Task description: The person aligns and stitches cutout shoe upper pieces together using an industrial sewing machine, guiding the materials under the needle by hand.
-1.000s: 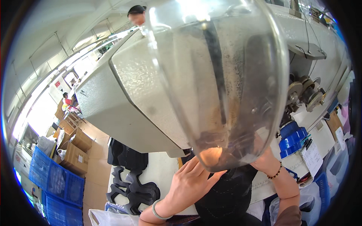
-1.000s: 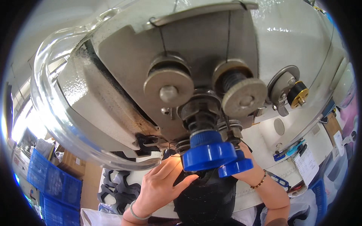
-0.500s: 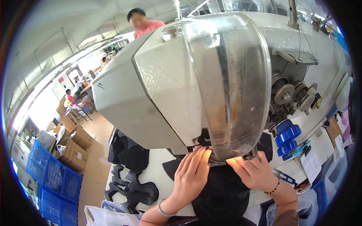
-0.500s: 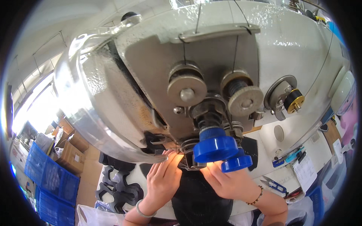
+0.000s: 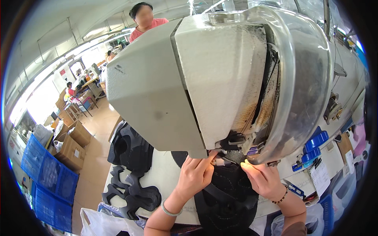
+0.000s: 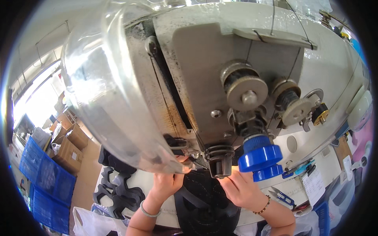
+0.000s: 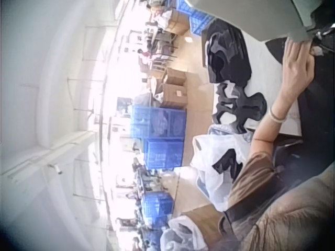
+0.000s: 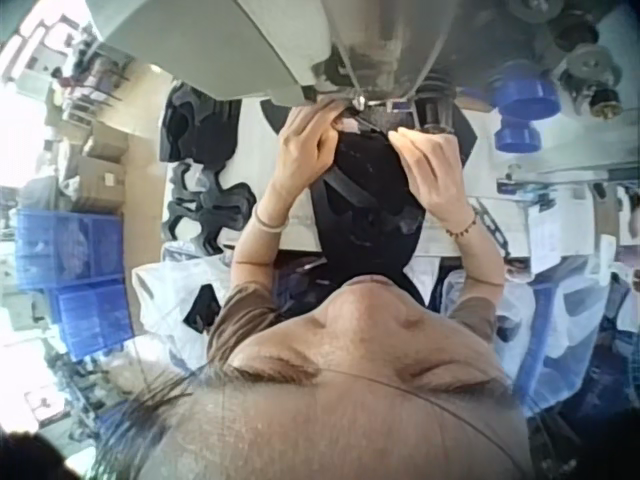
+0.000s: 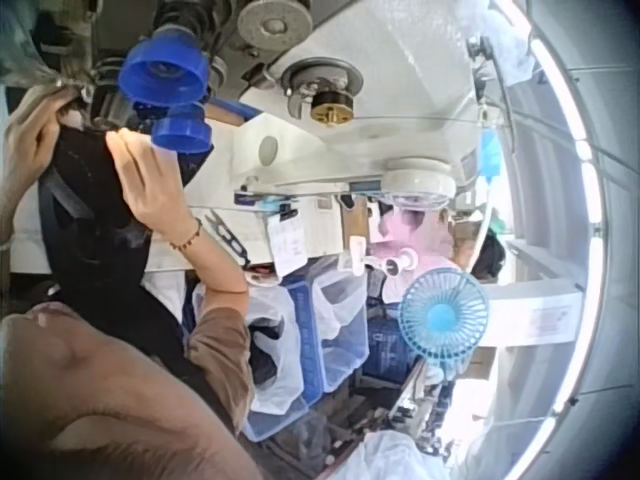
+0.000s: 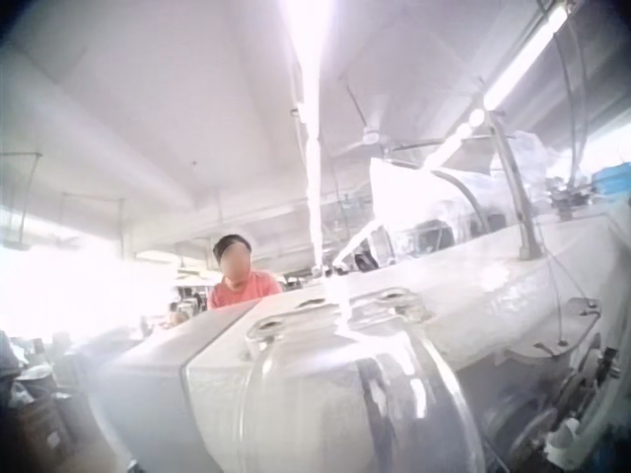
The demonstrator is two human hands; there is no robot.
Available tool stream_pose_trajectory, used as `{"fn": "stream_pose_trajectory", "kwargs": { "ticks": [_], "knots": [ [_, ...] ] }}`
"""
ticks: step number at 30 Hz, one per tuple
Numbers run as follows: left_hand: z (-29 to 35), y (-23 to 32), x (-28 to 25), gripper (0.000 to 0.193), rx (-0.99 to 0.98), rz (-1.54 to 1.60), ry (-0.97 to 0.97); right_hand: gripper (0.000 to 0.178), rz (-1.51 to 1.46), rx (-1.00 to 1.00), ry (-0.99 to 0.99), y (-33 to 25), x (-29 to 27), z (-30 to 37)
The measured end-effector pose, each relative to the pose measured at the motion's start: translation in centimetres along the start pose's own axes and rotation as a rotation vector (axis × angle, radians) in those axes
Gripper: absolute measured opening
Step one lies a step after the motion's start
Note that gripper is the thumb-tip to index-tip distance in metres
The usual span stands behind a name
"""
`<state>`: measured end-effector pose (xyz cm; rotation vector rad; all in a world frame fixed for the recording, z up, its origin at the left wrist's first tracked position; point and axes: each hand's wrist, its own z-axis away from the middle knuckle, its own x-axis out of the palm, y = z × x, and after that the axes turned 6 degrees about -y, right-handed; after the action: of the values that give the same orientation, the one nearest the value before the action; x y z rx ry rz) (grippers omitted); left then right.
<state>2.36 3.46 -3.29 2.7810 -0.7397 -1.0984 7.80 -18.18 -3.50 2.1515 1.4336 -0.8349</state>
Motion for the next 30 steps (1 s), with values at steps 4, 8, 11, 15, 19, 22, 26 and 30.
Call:
{"fn": "stream_pose_trajectory", "kwargs": {
  "ticks": [4,8,11,15,19,22,26,30],
  "knots": [
    [0.0,0.4,-0.1,0.035,-0.010,0.019,0.010,0.023,-0.031,-0.101,0.009,0.3,-0.3,-0.5],
    [-0.2,0.9,0.0,0.034,0.006,0.012,0.016,0.030,0.034,-0.153,0.064,0.7,-0.3,-0.7],
    [-0.3,1.2,-0.5,0.035,0.023,-0.031,0.019,0.032,0.094,-0.084,0.053,-0.9,-1.3,-1.1],
    [-0.5,1.5,-1.0,0.036,0.016,-0.022,0.000,0.058,0.095,0.054,-0.108,-4.4,-2.1,-1.4],
    [-0.3,1.5,-1.3,0.036,-0.003,-0.002,-0.052,0.073,0.212,0.098,-0.338,-6.2,-0.7,-0.5],
    [-0.2,1.1,-1.2,0.035,-0.014,0.108,-0.056,0.077,0.268,0.071,-0.316,-5.8,0.4,-0.1],
    [0.6,1.1,-2.7,0.038,0.019,0.360,-0.078,0.089,-0.003,0.118,-0.316,-4.4,-0.6,-1.1],
    [0.8,1.1,-3.6,0.055,0.189,0.387,-0.181,0.090,-0.127,0.094,-0.219,-2.6,-1.2,-2.3]
  ]
}}
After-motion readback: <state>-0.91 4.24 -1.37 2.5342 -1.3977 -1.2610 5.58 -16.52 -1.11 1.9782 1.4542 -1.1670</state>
